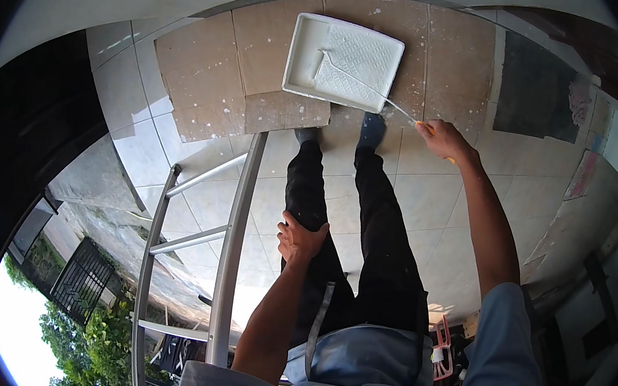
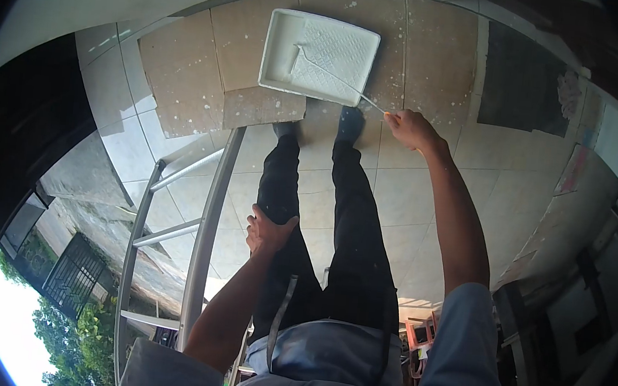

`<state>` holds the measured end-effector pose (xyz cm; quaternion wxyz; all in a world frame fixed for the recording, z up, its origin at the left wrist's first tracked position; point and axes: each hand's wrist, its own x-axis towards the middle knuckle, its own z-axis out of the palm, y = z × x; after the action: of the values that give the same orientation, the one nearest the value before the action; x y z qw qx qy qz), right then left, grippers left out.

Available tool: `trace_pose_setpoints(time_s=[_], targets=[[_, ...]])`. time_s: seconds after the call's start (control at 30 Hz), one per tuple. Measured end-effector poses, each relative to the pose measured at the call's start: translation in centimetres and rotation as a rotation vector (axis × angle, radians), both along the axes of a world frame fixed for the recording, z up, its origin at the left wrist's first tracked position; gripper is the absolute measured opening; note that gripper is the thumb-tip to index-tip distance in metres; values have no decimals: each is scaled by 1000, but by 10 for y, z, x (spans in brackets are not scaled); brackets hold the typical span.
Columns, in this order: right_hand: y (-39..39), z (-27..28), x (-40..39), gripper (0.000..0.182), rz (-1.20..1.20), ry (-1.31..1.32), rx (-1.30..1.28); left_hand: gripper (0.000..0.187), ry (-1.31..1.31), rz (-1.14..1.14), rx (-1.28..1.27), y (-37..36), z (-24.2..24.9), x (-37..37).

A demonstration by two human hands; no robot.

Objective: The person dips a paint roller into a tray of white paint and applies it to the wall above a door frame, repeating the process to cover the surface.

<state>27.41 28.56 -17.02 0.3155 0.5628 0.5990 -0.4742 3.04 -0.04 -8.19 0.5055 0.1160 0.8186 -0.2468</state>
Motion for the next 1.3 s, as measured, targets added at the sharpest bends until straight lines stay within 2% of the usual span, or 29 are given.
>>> trace_pose_setpoints(time_s=[0.13,0.23,0.33,0.43,0.53,0.63,0.73,0.83,1.07,1.3], targets=[[-1,25,3,48,-64,-75,78,106,3,26,11,-6,0,-3],[-4,21,-7,48,-19,-82,32,106,10,27,13,-8,0,-5],[-12,2,-17,48,49,-15,105,106,4,26,11,-9,0,-4],[-13,8,-13,48,13,-39,83,106,4,19,15,-13,-1,-4],[-22,16,20,49,13,-16,119,105,-4,34,10,-12,0,-2],[-31,33,45,49,-212,-154,-28,106,-1,36,11,-13,0,-2],[-36,38,55,49,-213,-182,-20,107,1,29,15,-13,-1,1],[-35,10,55,49,6,16,187,108,5,20,13,-15,-2,3],[14,-4,-36,47,25,1,48,108,17,-1,-7,-14,-1,7],[36,-8,-9,47,79,-29,51,107,2,-12,-29,-14,-3,10]])
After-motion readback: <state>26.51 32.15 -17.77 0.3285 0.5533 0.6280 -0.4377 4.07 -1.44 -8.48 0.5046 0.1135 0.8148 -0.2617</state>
